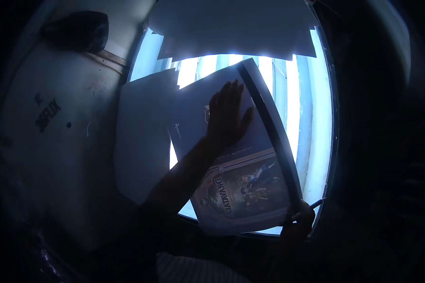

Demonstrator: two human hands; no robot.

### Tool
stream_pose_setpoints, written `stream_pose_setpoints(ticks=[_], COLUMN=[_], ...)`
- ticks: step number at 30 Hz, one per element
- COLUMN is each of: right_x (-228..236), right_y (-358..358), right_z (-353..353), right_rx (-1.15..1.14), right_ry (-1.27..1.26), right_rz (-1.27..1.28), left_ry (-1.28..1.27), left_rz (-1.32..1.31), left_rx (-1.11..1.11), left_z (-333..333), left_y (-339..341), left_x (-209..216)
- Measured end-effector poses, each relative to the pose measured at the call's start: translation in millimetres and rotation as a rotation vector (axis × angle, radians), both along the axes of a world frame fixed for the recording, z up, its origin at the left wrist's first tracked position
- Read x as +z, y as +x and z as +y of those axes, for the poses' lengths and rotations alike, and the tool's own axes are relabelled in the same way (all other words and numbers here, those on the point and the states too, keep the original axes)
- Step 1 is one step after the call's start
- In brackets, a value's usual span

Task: The person folds a printed cardboard sheet along its pre-scored lines on a light table, using a handheld tool to press and define the folds.

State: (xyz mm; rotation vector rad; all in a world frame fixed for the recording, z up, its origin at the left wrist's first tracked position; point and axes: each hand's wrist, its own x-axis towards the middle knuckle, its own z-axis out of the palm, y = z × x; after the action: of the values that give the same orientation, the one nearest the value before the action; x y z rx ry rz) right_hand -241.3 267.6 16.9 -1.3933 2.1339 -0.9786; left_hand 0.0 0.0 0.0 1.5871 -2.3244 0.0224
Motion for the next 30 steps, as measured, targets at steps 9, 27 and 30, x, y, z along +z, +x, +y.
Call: stream_pose_setpoints(ticks=[9,27,30], right_x=[-3,-19,-25], right_y=[-7,-11,-13], right_z=[13,12,15], right_rx=[0.085,0.109,0.138], right_ry=[0.015,-0.115,-0.130], right_rz=[0.172,0.123,0.120], left_ry=[-0.006,0.057,0.090], left_rz=[0.189,-0.003,-0.005], left_rx=[-0.045,-0.058,-0.065], left_z=[-30,-48,-52], left_y=[0,10,9], left_x=[-18,-11,-6])
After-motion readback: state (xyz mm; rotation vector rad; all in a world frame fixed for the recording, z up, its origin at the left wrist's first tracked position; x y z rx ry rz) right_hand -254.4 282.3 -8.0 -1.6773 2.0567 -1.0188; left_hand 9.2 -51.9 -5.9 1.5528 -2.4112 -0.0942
